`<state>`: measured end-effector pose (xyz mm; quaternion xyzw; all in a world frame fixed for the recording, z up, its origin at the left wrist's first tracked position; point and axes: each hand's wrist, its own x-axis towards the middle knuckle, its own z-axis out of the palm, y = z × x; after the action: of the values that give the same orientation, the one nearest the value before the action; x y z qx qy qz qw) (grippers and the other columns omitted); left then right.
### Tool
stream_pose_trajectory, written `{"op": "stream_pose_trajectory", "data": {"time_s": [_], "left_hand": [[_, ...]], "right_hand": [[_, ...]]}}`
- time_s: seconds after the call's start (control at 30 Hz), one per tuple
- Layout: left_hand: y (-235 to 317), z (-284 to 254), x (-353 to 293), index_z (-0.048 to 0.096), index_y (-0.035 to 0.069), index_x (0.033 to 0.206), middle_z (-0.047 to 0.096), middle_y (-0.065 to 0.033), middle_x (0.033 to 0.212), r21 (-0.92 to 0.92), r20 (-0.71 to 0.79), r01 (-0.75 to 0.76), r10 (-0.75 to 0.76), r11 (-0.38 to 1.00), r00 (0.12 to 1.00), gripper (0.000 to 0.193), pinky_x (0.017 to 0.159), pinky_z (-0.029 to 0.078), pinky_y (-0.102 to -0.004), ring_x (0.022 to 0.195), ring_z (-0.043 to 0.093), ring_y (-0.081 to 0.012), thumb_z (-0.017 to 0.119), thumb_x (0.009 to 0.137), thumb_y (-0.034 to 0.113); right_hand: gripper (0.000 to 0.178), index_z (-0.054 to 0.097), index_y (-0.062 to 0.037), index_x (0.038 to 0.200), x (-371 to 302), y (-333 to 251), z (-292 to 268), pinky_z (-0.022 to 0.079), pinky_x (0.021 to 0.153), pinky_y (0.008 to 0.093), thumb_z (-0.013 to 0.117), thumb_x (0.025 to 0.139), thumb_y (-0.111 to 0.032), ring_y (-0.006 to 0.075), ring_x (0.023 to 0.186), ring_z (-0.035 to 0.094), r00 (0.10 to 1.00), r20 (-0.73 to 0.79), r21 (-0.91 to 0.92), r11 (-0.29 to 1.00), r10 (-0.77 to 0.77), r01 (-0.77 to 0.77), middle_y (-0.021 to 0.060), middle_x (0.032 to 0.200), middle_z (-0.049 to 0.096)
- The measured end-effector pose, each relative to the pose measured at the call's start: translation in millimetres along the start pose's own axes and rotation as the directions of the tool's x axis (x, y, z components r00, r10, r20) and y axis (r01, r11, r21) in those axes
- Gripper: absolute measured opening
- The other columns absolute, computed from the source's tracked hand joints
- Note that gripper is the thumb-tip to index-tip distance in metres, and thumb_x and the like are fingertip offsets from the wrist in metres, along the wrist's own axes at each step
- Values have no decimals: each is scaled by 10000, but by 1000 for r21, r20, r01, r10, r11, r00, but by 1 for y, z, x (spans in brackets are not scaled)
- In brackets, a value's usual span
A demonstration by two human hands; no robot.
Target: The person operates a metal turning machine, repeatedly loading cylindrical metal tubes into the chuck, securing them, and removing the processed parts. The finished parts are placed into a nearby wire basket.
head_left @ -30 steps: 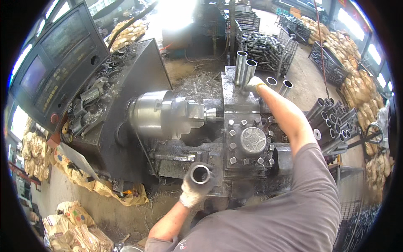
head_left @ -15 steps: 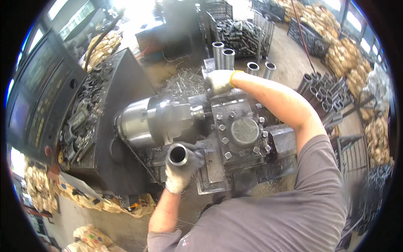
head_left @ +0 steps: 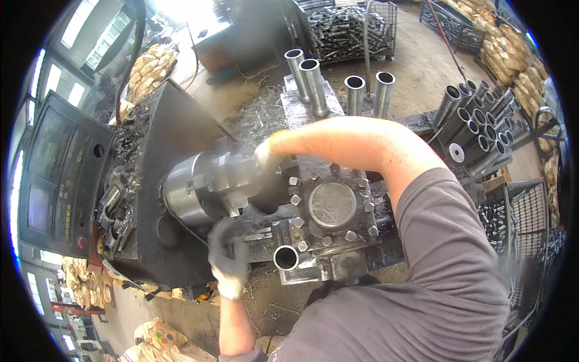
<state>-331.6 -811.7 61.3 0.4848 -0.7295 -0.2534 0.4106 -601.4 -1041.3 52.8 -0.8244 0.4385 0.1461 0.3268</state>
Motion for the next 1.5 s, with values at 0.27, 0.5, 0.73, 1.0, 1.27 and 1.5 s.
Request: {"op": "stream_pose_trajectory", "data": {"time_s": [0.27,0.5,0.73,1.0,1.27,1.5], "left_hand": [[-101,-34,95,498,14,1526,523,-264,1541,767,-212,-207,545,607,811,734,1252,322,-667,1482,444,-518,726,936,388],[-99,-33,95,455,35,1553,494,-287,1519,730,-231,-258,583,633,779,850,1275,269,-656,1481,424,-493,742,839,396],[-86,-37,79,392,-42,1577,436,-309,1598,470,-116,-247,336,848,935,883,1282,270,-619,1525,385,-483,773,907,389],[12,4,-148,656,-39,1300,715,-121,1168,-876,294,386,-315,289,902,424,924,567,-375,995,715,-225,735,1012,261],[-48,47,-186,654,56,1327,744,-92,1156,-737,556,676,-597,-32,578,371,882,610,-422,1023,737,-238,711,1056,302],[-88,34,-193,646,27,1384,719,-137,1332,-756,654,526,-464,-389,597,666,1121,515,-492,1256,676,-303,434,1128,604]], "right_hand": [[476,811,-45,1079,-28,-30,-13,626,818,415,922,826,-433,217,910,744,983,179,183,980,52,-85,108,1101,801],[586,831,-29,1056,-102,-15,10,612,878,436,911,658,-453,327,981,784,958,-194,-308,913,213,-265,199,1048,812],[288,750,-16,1021,-227,-138,30,635,789,460,803,765,-137,372,932,794,523,-847,-300,725,97,-620,225,965,786],[565,518,-72,1406,-216,-302,204,616,775,566,735,902,-207,452,873,741,662,-748,-102,978,44,-181,194,1145,662],[691,780,-8,1175,-164,-215,336,607,834,430,853,735,-536,334,893,790,864,-148,685,680,480,-260,228,961,802],[583,681,3,1243,-166,-204,336,613,709,378,819,758,-288,204,790,736,967,-142,778,628,214,-25,131,964,779]]}}
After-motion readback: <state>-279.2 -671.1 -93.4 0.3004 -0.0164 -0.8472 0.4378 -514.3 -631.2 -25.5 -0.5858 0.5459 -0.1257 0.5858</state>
